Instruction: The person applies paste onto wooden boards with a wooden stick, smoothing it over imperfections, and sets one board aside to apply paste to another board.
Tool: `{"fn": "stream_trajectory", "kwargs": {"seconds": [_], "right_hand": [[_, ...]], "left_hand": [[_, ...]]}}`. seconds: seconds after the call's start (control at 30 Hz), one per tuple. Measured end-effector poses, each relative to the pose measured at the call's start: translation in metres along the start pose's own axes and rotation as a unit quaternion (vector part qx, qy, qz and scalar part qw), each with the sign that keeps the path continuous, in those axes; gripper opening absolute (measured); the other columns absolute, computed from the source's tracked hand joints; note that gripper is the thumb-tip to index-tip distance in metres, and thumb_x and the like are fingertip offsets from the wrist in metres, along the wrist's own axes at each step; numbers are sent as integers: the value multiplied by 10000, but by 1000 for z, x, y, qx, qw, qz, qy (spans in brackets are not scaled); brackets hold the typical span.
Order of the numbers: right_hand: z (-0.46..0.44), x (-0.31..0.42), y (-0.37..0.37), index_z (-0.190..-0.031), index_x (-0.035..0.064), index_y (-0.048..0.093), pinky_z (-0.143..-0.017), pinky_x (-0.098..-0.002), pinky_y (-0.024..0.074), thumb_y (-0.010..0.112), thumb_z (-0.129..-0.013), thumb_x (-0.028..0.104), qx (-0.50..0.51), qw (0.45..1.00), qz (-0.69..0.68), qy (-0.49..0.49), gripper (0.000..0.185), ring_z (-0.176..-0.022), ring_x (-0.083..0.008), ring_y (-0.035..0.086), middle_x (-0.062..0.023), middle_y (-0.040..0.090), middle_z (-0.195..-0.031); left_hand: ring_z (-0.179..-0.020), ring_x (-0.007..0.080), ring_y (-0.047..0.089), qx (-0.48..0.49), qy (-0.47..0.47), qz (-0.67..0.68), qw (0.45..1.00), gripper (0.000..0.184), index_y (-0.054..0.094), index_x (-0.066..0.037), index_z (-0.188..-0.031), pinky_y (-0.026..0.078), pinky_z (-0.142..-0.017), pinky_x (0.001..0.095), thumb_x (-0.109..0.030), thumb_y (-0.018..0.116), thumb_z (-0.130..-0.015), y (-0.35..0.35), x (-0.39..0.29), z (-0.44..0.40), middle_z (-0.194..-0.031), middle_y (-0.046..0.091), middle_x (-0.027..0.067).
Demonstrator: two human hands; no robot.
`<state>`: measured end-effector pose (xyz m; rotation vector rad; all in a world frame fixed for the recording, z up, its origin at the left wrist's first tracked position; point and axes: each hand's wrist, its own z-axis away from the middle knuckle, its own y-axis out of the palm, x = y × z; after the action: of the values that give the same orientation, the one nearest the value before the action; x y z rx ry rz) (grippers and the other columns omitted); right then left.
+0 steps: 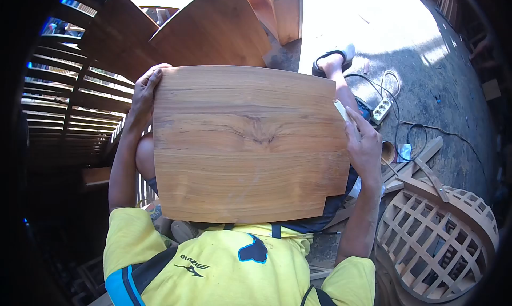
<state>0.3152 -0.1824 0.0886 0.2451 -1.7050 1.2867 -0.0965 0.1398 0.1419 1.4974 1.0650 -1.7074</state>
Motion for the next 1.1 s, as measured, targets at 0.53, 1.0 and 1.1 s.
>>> {"fn": "stream_trajectory", "kwargs": {"seconds": [0.53,1.0,1.1], "right_hand": [[35,94,59,-1370,92,702,-772,-389,539,705,-1002,94,96,976,-55,-188,368,-871,-252,714,-148,741,-1003],[31,149,88,-1333,173,737,-718,-407,537,727,-992,141,125,958,69,-250,343,-814,-273,713,-127,721,-932],[26,156,93,-1313,178,750,-731,-417,538,725,-996,159,151,954,76,-249,319,-809,-272,710,-126,720,-930]], "left_hand": [[-960,108,667,43,-21,33,998,457,667,3,-1349,568,-819,263,-359,530,-1105,-16,6,-2,-1123,724,76],[-1017,112,653,35,-12,-49,998,406,674,-26,-1349,567,-854,285,-321,638,-1072,-12,13,0,-1157,708,75],[-989,96,647,39,0,-66,997,414,667,-18,-1348,568,-817,275,-338,573,-1104,-15,15,-1,-1114,701,65]]}}
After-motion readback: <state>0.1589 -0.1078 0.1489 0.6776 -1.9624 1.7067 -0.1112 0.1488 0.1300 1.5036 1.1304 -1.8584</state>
